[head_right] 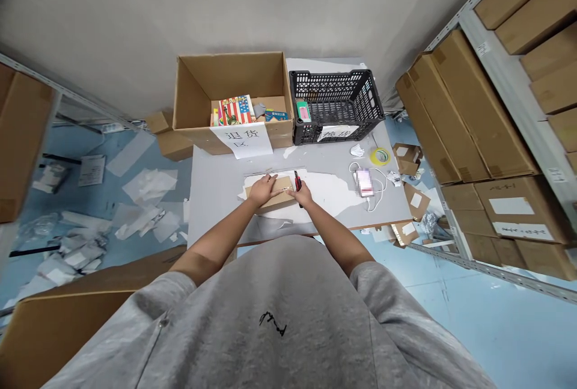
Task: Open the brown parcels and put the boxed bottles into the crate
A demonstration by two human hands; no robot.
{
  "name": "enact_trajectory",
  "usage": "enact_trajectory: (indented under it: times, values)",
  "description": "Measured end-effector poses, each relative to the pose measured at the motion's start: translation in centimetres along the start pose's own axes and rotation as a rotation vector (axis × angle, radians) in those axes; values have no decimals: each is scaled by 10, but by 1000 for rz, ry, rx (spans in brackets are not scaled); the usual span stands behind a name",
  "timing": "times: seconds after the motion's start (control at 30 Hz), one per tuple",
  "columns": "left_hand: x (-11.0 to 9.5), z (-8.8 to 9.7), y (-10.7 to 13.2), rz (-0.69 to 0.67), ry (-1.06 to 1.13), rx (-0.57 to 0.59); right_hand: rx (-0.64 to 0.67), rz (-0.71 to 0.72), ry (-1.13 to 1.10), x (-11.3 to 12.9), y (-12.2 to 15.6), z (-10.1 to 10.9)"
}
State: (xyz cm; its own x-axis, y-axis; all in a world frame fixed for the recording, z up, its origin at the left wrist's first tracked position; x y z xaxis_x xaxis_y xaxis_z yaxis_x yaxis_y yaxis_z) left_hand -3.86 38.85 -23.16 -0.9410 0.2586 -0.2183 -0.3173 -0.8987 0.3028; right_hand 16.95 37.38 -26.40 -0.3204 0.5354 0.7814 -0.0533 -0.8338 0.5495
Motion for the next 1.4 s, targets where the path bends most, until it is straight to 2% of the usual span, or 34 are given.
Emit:
enact_trajectory:
  times: [0.13, 0.33, 0.47, 0.63, 0.77, 0.87, 0.97, 1.07, 1.2, 1.4]
  values:
    - [-3, 0, 4, -24, -21, 36, -19, -74, -79, -7, 3, 0]
    - [-2, 0, 5, 5, -48, -43, -28, 39, -147, -3, -6, -1]
    - [-5, 3, -1, 42, -43, -59, -97, 112, -40, 10, -22, -3]
    - [-28, 4, -14, 44, -10, -61, -148, 86, 84, 19, -29, -2]
    - [-38, -2, -15, 56, 14, -42, -148, 68, 124, 22, -15, 8]
    - [-38, -5, -13, 81, 15, -14, -143, -44, -70, 16, 7, 10]
    - [-38, -6, -14, 71, 0, -11, -31, -174, -269, 7, 30, 0]
    - [-38, -7, -17, 54, -17, -9, 26, -224, -325, 4, 46, -12]
    - [-38, -7, -19, 28, -29, 6, 6, -254, -275, 7, 51, -24]
    - [-33, -2, -22, 8, -66, 52, -32, -238, -235, 21, 40, -32]
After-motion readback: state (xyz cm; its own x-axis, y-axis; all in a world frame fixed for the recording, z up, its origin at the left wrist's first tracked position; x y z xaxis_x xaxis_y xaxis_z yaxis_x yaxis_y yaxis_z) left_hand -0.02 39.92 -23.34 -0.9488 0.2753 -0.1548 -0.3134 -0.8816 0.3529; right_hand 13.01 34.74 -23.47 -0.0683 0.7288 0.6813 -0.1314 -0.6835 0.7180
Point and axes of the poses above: each hand's wrist, its own y-axis away from the middle knuckle, its own z-axis out of the back of the hand, x = y × z, the point moved 3 cm from there along -y, towards the middle knuckle, and after that the axes turned 5 degrees about -y, right-handed, at the moved point
